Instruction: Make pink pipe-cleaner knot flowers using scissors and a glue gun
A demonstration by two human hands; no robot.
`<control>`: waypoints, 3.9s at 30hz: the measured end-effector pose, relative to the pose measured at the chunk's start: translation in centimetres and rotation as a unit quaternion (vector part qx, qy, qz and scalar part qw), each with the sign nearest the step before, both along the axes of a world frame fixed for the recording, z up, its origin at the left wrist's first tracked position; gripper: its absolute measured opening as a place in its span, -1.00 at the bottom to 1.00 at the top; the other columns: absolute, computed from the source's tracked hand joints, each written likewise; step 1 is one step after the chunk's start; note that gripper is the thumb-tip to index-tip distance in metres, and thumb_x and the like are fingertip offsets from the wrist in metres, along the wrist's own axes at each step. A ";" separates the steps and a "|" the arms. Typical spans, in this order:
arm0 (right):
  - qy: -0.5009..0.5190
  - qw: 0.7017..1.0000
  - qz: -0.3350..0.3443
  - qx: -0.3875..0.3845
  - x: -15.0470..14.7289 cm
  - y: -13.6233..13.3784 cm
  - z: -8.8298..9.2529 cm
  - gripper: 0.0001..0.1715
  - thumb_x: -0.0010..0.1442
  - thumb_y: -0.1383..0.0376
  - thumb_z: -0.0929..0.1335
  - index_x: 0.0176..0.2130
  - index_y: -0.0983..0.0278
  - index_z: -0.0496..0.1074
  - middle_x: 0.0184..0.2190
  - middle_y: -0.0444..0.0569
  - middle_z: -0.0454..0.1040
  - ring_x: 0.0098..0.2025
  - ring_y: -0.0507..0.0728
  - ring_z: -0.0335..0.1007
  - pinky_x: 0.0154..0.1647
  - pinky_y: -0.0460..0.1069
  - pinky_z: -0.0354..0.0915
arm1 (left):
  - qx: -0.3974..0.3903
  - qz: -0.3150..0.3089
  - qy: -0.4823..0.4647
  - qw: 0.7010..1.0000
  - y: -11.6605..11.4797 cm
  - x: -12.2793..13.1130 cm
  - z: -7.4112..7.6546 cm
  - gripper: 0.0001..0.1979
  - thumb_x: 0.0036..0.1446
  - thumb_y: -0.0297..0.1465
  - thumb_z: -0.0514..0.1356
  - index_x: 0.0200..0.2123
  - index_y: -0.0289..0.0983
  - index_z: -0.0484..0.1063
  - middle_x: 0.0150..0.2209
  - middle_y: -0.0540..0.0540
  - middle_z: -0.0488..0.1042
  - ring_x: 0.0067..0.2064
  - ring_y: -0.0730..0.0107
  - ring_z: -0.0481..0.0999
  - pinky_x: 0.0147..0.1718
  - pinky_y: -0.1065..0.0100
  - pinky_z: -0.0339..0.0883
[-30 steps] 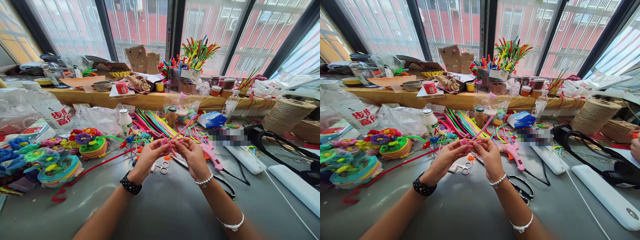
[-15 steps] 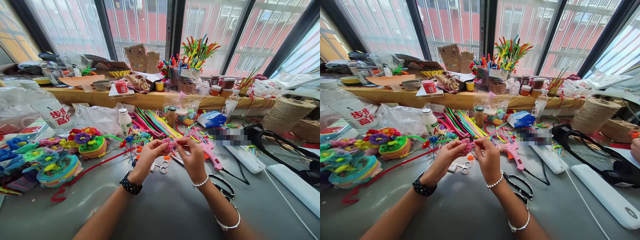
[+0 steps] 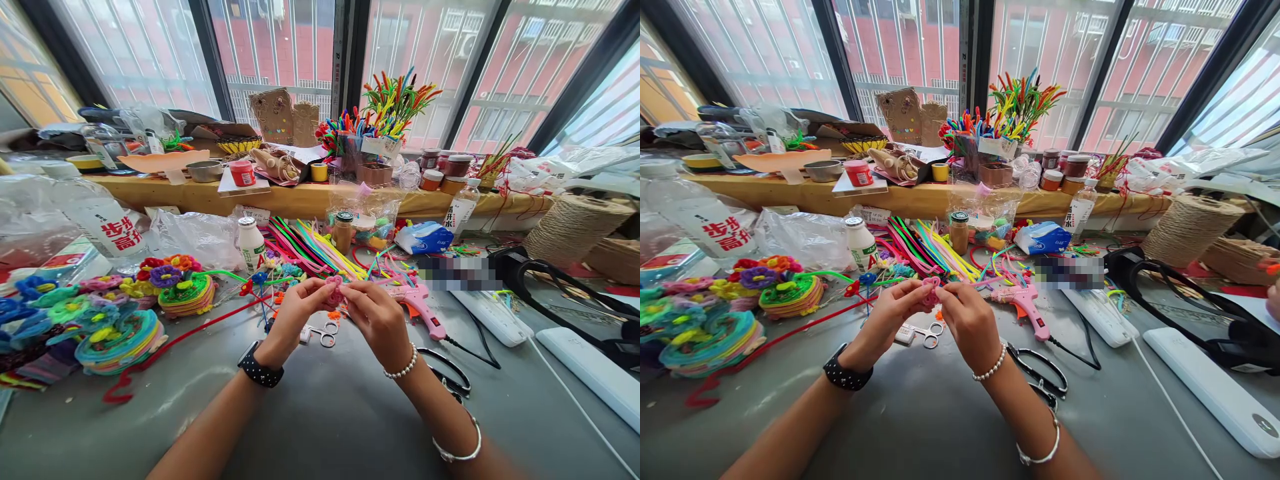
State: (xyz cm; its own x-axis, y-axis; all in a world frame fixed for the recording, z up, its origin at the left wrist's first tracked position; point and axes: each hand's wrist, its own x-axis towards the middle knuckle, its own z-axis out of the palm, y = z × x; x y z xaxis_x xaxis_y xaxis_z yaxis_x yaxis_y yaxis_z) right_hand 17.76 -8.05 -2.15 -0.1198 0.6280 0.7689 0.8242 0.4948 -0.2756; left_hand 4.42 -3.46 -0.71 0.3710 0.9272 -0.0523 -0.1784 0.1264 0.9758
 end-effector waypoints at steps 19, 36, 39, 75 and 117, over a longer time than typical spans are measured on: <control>0.378 0.908 0.084 -0.161 0.4 0.7 0.5 -0.87 -0.03 0.28 0.34 -0.38 0.24 0.42 -0.41 -0.05 0.42 -0.38 0.07 0.36 -0.45 -0.05 0.34 | -0.026 -0.030 -0.025 0.999 0.2 -0.4 -0.1 -0.87 -0.17 -0.38 0.23 -0.52 -0.34 0.41 -0.49 -0.03 0.45 -0.43 0.49 0.42 -0.38 0.46 0.30; 0.014 0.998 0.062 -0.001 0.7 0.9 -0.2 -0.76 0.10 0.46 0.19 -0.24 0.35 0.36 -0.34 0.06 0.39 -0.26 0.10 0.31 -0.23 -0.03 0.29 | 0.008 -0.010 0.037 0.999 0.2 -0.2 0.0 -0.78 -0.16 -0.30 0.22 -0.46 -0.36 0.45 -0.52 -0.03 0.42 -0.48 0.52 0.39 -0.46 0.49 0.31; -0.034 0.998 0.057 0.013 0.9 1.0 -0.3 -0.73 0.12 0.47 0.17 -0.21 0.36 0.35 -0.33 0.07 0.40 -0.26 0.11 0.30 -0.22 -0.02 0.29 | 0.010 -0.017 0.045 0.999 0.3 -0.2 -0.1 -0.80 -0.16 -0.31 0.22 -0.53 -0.36 0.44 -0.56 -0.01 0.41 -0.50 0.54 0.38 -0.48 0.52 0.30; 0.448 0.819 0.138 -0.332 0.8 1.5 0.1 -0.73 -0.05 0.17 0.33 -0.55 0.35 0.34 -0.64 -0.18 0.26 -0.58 -0.06 0.12 -0.56 -0.14 0.09 | -0.035 -0.066 0.032 0.997 0.3 -0.4 -0.3 -0.81 -0.18 -0.35 0.25 -0.45 -0.35 0.43 -0.48 -0.04 0.47 -0.42 0.48 0.43 -0.36 0.47 0.29; 0.155 0.980 -0.001 -0.122 0.6 0.6 0.7 -0.89 0.00 0.34 0.29 -0.54 0.29 0.33 -0.57 -0.12 0.20 -0.49 0.03 0.13 -0.49 -0.07 0.11 | 0.261 0.062 0.176 0.947 -0.6 0.3 -0.8 -0.83 -0.08 -0.28 0.14 -0.50 -0.27 0.38 -0.49 -0.05 0.42 -0.43 0.37 0.40 -0.41 0.42 0.26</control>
State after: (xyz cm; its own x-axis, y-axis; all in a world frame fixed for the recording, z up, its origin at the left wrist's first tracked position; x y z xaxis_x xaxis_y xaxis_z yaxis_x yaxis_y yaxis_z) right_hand 18.37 -7.46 -1.46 0.0971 0.7972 0.5959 0.6828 0.3822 -0.6226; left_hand 4.73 -4.07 -1.55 0.3030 0.8958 0.3253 0.1882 -0.3908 0.9010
